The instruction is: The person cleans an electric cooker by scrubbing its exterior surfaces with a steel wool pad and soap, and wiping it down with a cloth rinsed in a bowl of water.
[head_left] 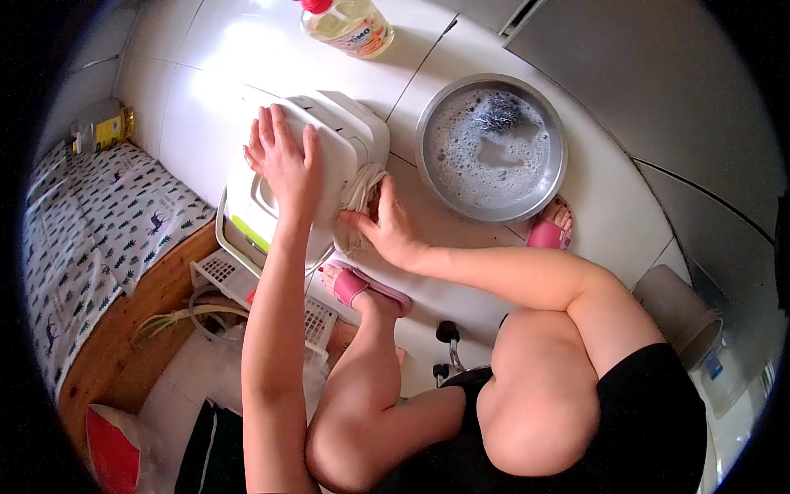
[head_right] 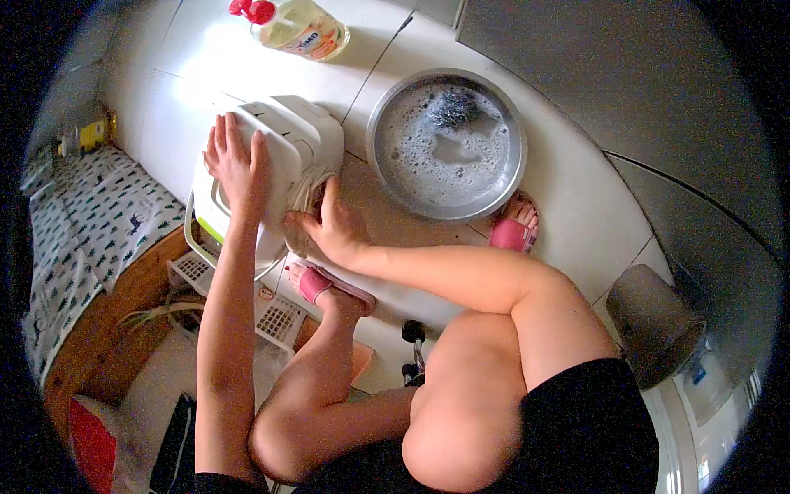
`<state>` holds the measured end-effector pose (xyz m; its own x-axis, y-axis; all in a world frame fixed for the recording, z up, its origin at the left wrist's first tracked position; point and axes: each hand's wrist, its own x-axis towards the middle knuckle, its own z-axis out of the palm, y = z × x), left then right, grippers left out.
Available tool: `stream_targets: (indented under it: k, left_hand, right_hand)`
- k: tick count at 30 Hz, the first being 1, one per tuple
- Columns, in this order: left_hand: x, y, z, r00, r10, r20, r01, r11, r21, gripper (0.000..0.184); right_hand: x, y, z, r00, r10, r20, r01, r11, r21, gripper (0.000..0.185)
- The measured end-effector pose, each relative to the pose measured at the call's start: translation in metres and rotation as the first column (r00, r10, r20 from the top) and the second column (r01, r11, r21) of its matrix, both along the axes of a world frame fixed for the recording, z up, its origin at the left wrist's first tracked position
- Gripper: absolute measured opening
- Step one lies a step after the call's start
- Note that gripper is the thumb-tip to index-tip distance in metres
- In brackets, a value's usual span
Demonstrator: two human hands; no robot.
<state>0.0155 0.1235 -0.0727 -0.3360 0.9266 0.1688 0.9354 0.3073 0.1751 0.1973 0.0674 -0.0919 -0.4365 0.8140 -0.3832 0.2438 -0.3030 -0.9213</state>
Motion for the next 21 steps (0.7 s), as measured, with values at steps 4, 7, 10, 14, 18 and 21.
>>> stream_targets:
  k: [4, 7, 10, 14, 18, 21]
  left_hand:
    - [0.001, 0.0, 0.001, 1.0, 0.005, 0.001, -0.004, 1.0, -0.013, 0.067]
    - [0.004, 0.002, 0.002, 1.0, 0.007, 0.006, -0.007, 1.0, -0.006, 0.067]
    - [0.004, 0.001, 0.001, 1.0, 0.001, 0.006, -0.001, 1.0, 0.017, 0.065]
    - [0.002, 0.001, -0.002, 1.0, 0.016, 0.022, -0.016, 1.0, 0.009, 0.062]
    - [-0.001, 0.002, -0.005, 0.997, 0.016, 0.073, -0.018, 0.999, 0.032, 0.057]
    - [-0.002, 0.001, -0.002, 0.992, 0.016, 0.126, -0.023, 0.998, 0.055, 0.054]
  right_hand:
    - [-0.012, 0.015, -0.024, 0.981, -0.17, -0.087, 0.184, 0.966, 0.181, 0.066]
    - [-0.008, 0.038, -0.01, 0.993, -0.103, -0.061, 0.115, 0.965, 0.235, 0.07]
    - [-0.014, 0.05, -0.001, 0.995, -0.093, -0.022, 0.094, 0.932, 0.35, 0.075]
    - [-0.05, 0.104, 0.004, 0.986, -0.107, 0.129, 0.019, 0.836, 0.549, 0.05]
    - [-0.093, 0.155, 0.012, 0.969, 0.063, 0.237, -0.165, 0.884, 0.437, 0.056]
    - [-0.105, 0.164, 0.013, 0.949, 0.027, 0.315, -0.203, 0.815, 0.542, 0.06]
